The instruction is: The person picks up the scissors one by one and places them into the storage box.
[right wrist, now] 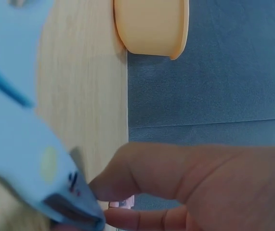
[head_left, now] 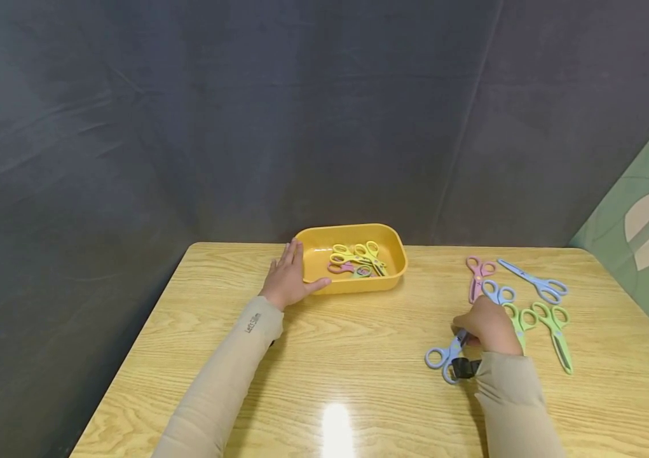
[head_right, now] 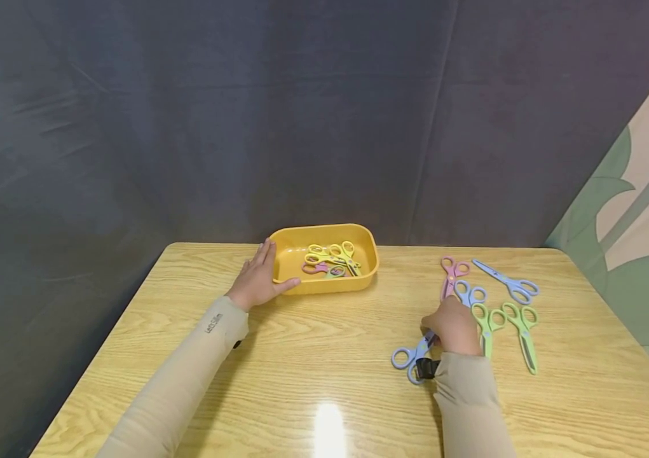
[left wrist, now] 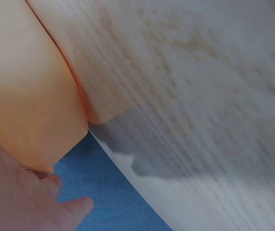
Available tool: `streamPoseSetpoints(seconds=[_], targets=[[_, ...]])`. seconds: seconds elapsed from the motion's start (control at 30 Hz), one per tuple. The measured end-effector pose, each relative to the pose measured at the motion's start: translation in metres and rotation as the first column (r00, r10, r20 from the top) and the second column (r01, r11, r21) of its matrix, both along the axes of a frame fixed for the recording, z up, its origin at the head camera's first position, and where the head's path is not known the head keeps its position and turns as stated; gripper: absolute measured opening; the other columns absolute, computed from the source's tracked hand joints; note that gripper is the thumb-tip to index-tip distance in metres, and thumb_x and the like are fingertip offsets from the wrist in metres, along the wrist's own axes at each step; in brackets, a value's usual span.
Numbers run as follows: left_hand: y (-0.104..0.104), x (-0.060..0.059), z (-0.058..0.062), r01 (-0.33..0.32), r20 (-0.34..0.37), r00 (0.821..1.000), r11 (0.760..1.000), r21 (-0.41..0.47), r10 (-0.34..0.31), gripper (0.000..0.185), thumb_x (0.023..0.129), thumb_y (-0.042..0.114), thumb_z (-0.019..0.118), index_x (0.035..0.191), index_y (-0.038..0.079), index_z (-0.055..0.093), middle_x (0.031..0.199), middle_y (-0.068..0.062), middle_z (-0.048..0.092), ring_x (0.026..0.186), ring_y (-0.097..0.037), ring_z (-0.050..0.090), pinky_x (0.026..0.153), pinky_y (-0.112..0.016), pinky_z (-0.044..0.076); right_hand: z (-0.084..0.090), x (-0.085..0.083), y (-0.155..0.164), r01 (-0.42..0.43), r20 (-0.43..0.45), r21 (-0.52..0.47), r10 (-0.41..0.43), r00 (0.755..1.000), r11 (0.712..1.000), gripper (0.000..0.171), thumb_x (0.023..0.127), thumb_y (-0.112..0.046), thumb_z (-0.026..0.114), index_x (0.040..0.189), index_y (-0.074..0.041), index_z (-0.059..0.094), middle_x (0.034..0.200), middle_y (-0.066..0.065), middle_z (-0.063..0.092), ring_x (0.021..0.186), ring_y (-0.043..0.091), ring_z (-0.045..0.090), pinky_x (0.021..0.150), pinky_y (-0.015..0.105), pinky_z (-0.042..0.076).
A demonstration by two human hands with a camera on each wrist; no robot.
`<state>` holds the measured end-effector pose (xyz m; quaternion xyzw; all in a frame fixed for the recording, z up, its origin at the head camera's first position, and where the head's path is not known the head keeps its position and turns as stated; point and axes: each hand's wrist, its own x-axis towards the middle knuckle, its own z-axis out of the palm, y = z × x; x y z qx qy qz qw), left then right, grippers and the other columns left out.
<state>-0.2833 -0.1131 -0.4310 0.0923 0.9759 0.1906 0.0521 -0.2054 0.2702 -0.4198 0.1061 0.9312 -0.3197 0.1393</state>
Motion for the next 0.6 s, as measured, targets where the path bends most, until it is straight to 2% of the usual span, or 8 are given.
streamPoseSetpoints(seconds=[0.37,0.6], targets=[[-0.0005,0.0002,-0.0004,0.006,-0.009,1.0,1.0,0.019,-0.006,0.117,0.088,0.073,0.059,0.162,0.001,0.003,0.17,-0.015,-0.001,0.156,-0.03,0.003,0.122,-0.057,0.01,0.0019,-0.0022,0.0005,-0.009,0.015,0.023,0.008,1.0,1.0,0.023,0.085,-0.012,0.066,0.078,0.008,0.057,0.06,0.013,0.062,0.046,0.017,0.062,0.049,0.029,0.052],[-0.0007,0.0006,-0.0012,0.006,-0.015,1.0,1.0,0.021,-0.006,0.118,0.088,0.073,0.059,0.162,0.001,0.003,0.17,-0.015,-0.001,0.156,-0.03,0.005,0.122,-0.057,0.011,0.0057,-0.0036,0.002,-0.083,0.01,0.096,0.082,0.997,0.992,0.023,0.089,-0.012,0.065,0.078,0.009,0.062,0.063,0.01,0.064,0.048,0.016,0.062,0.051,0.029,0.051]])
